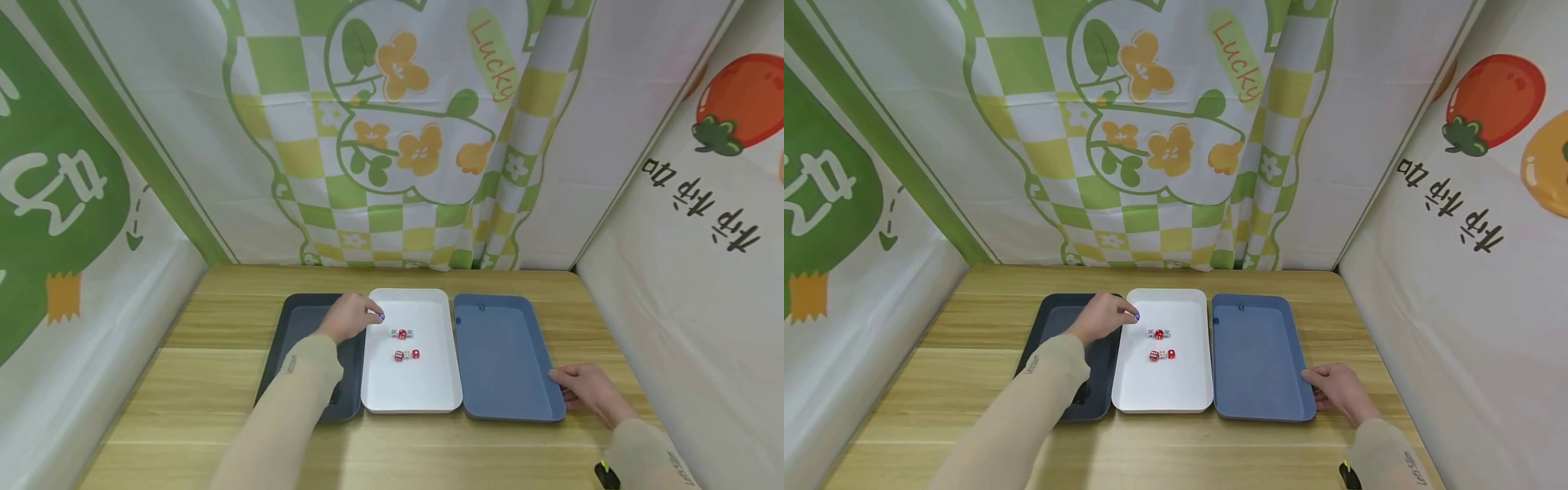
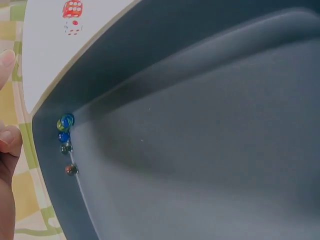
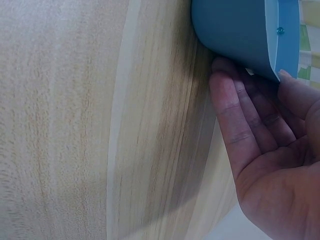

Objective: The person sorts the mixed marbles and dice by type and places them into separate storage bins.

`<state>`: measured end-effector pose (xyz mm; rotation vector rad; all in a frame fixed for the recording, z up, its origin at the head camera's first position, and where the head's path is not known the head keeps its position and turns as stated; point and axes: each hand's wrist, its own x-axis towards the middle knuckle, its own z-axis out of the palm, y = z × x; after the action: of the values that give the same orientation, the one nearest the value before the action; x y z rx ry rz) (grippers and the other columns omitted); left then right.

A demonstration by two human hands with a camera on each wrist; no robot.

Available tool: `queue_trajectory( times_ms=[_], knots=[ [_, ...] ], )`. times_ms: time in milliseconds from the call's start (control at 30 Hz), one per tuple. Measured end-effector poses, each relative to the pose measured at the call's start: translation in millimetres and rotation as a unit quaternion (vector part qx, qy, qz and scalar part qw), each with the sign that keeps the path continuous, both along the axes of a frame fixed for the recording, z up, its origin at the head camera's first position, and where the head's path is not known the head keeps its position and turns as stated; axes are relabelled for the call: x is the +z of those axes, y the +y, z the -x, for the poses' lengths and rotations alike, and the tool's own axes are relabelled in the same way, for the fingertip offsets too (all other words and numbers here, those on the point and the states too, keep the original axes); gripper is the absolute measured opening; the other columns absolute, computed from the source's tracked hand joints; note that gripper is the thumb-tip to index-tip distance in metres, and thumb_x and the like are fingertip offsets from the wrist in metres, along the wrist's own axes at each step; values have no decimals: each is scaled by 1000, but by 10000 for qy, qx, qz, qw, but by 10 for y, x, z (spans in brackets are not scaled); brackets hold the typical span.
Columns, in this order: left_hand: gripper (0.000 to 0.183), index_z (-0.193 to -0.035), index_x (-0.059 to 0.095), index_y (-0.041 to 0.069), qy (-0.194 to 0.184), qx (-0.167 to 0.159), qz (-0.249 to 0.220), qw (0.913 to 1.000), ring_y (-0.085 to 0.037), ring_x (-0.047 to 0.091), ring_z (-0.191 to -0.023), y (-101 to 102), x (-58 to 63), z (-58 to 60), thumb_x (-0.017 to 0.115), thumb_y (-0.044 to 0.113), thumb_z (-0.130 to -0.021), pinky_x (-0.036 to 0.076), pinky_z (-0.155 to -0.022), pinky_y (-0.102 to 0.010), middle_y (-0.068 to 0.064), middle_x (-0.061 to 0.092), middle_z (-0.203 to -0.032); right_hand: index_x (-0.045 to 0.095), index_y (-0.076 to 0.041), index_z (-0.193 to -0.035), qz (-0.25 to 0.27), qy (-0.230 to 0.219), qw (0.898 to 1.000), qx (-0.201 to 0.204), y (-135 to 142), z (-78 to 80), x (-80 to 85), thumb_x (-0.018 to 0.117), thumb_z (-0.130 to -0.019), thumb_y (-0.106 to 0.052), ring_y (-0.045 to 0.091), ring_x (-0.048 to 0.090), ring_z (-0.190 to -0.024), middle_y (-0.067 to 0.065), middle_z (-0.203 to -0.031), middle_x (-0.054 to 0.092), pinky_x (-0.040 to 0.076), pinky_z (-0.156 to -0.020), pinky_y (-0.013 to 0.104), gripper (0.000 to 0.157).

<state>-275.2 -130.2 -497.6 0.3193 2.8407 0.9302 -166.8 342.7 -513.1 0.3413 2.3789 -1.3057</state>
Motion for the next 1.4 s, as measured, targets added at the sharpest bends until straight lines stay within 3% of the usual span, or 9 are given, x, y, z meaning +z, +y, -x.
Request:
queue_trajectory(
  times_ms=[433, 667, 1000, 1400],
  knots=[
    [10, -99, 84, 17, 53, -262, 227, 9994, -12, 59, -79, 106, -3, -23, 78, 22, -91, 50, -70, -30, 4, 78, -98, 55, 17, -135, 14, 23, 10000, -18, 4, -8, -12, 60, -104, -23, 18, 69, -79, 9, -92, 72, 62, -71, 35, 50],
    [11, -99, 84, 20, 159, -467, 565, 9972, -12, 66, -89, 153, -64, -52, 78, 24, -91, 55, -81, -34, 5, 78, -102, 55, 18, -133, 52, 45, 10000, -46, 5, -18, -10, 60, -104, -23, 19, 70, -79, 10, -91, 73, 62, -71, 35, 50],
    [11, -98, 84, 22, 72, -573, 810, 9950, -22, 67, -110, 212, -123, -64, 79, 27, -90, 52, -96, -44, 4, 77, -108, 57, 18, -132, 70, 76, 9999, -24, 6, -15, -21, 60, -105, -22, 19, 70, -78, 8, -89, 74, 62, -70, 35, 48],
    [9, -96, 84, 23, 392, -1107, 1335, 9841, -18, 69, -102, 266, -261, -69, 78, 27, -90, 55, -91, -40, 6, 78, -105, 56, 18, -132, 58, 78, 9999, 59, 18, 1, -24, 59, -105, -22, 19, 70, -80, 8, -91, 73, 62, -71, 35, 48]
  ],
)
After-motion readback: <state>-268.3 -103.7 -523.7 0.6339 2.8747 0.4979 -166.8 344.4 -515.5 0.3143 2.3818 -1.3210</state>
